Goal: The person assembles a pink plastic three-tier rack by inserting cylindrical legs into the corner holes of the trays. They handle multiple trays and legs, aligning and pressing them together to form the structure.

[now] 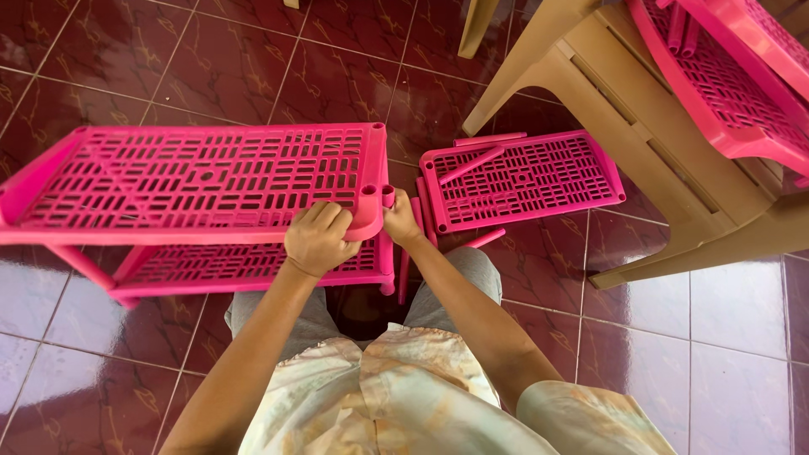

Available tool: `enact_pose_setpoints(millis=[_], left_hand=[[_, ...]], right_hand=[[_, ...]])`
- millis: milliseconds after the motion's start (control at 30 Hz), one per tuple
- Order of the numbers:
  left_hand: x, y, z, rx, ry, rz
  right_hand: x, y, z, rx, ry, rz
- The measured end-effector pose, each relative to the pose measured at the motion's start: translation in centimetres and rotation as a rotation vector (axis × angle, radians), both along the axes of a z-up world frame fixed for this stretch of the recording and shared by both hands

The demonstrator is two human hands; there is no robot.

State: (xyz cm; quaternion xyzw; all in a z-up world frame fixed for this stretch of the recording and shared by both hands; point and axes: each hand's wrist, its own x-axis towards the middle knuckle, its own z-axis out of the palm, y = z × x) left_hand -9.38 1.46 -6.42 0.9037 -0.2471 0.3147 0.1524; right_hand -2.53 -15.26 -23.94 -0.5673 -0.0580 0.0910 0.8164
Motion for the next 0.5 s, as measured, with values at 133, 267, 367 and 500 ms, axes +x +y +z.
enact_pose_setpoints(millis=[133,267,367,500], left_hand=[[-0.2,2.3,-0.1,-0.031,-0.076,-0.026],[-1.0,3.8,-0.9,-0.093,-0.086,-0.057],[-1.8,4.7,-2.1,-0.083,-0.053,-0.108],[-2.7,6.4,-4.1,-0.025,0.052,-0.146]], right_hand=[[0.0,1.3,-1.0,-0.103,-0.126,-0.057],[2.1,1.0,-2.2,-0.405,-0.348,-0.183],[3.6,0.4,-3.0,-0.471,-0.264,-0.185],[2.8,0.2,-3.3,-0.249,-0.08,0.005]])
